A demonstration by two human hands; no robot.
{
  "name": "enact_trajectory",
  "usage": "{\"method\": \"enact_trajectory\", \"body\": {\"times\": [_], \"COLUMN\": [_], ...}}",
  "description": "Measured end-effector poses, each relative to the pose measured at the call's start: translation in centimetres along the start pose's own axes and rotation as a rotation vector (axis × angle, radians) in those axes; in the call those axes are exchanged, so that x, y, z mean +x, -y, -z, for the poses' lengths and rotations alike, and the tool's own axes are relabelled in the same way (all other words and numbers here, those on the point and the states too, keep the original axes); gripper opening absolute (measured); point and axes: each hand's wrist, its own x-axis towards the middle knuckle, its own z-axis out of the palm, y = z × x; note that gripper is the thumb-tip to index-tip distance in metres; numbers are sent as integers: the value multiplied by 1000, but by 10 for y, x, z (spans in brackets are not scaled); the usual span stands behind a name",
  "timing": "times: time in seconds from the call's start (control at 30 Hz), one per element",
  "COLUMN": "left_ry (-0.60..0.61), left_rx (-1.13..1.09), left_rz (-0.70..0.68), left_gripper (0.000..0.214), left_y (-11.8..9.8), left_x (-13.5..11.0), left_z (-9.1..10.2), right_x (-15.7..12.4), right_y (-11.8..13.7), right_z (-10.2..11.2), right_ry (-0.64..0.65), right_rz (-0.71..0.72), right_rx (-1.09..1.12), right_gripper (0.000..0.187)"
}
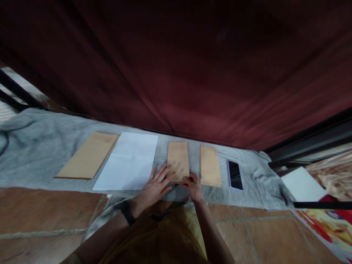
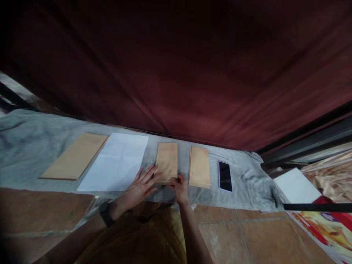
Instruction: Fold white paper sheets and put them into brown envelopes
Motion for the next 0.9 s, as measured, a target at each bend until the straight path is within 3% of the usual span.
{"method": "enact_trajectory", "body": {"times": [0.17,0.27,0.43,0.53,0.7,0.8,0.9], "left_ry": [43,79,106,85,63,47,55], "left_rx": [-53,-87,-68,-8,29,47,60], "left_rz": [-9,18,19,4,-61,-51,-58], "left_gripper": [54,50,46,47,44,48,50], "left_y": [-9,-10,-8,-11,-25,-28,-27], "left_x": [1,5,5,0,-7,-9,-9], "left_z": [-18,-24,-37,-41,-46,-52,-54], "right_x": [-3,-7,-11,-2,34,55,73], "right_y": [-9,-12,-5,5,13,9,6], "right_z": [-4,3,23,24,-13,-41,-57], "right_ry": [46,82,-8,-40,238,420,442], "right_rz": [-11,18,353,574,890,1012,1045], "right_rx": [-91,-336,-1076,-1282,-1150,-1226,-1362], "right_gripper": [44,34,9,10,35,42,46]}}
